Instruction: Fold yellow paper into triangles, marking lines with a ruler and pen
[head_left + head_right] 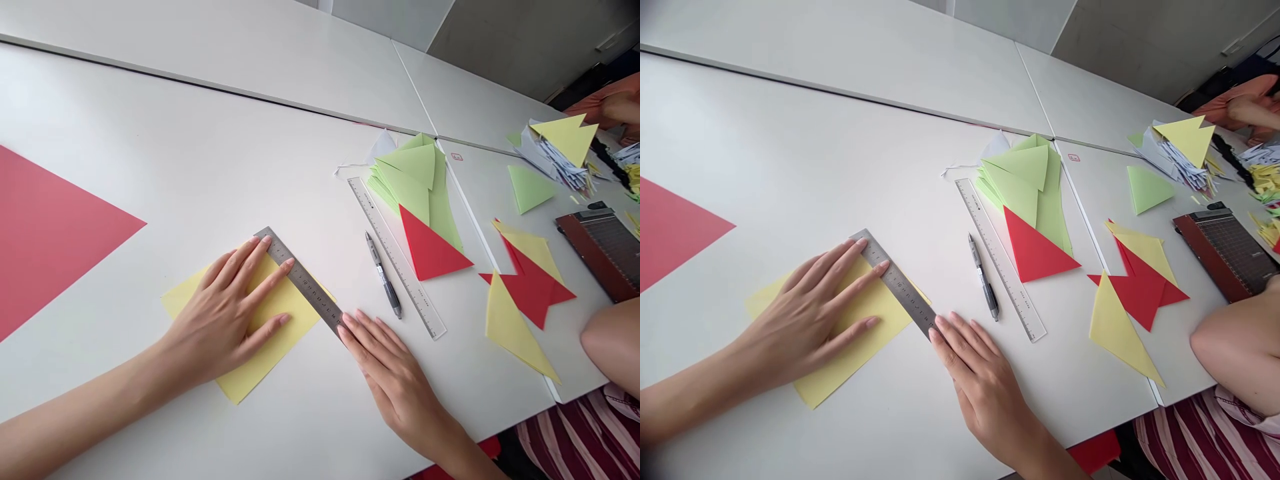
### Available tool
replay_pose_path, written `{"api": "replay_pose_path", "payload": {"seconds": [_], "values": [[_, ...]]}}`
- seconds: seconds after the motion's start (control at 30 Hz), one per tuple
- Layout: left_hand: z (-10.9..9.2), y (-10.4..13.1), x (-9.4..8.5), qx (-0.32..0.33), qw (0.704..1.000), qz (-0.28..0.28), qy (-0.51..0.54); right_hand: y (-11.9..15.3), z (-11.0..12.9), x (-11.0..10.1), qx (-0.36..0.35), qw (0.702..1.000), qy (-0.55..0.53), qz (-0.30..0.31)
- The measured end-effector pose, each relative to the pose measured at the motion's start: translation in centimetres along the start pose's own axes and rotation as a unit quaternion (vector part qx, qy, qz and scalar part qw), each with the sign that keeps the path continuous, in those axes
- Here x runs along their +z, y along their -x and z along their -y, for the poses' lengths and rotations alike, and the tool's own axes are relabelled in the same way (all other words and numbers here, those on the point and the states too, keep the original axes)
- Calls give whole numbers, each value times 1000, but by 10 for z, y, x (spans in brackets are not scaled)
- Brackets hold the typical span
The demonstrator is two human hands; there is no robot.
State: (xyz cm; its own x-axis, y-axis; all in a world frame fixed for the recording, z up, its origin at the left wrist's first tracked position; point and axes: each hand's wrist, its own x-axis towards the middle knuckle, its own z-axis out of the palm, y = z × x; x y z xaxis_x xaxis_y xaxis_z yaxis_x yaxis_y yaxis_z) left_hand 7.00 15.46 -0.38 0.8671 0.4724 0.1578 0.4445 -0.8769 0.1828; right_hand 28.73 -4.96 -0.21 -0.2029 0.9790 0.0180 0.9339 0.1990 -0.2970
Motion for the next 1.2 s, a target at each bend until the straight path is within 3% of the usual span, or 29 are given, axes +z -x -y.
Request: {"api": "replay_pose_path", "payload": {"seconds": [0.37,0.63,0.87,1.2], "values": [[3,6,2,19,999,-21,-40,-2,-3,7,-32,998,30,-42],[-1,7,0,20,999,-27,-40,-5,-7,14,-62,990,66,-105],[-1,10,0,-1,999,-30,-28,-6,-5,14,-91,984,104,-112],[1,13,5,-5,998,-48,-26,-2,-5,22,-72,985,108,-111]]}}
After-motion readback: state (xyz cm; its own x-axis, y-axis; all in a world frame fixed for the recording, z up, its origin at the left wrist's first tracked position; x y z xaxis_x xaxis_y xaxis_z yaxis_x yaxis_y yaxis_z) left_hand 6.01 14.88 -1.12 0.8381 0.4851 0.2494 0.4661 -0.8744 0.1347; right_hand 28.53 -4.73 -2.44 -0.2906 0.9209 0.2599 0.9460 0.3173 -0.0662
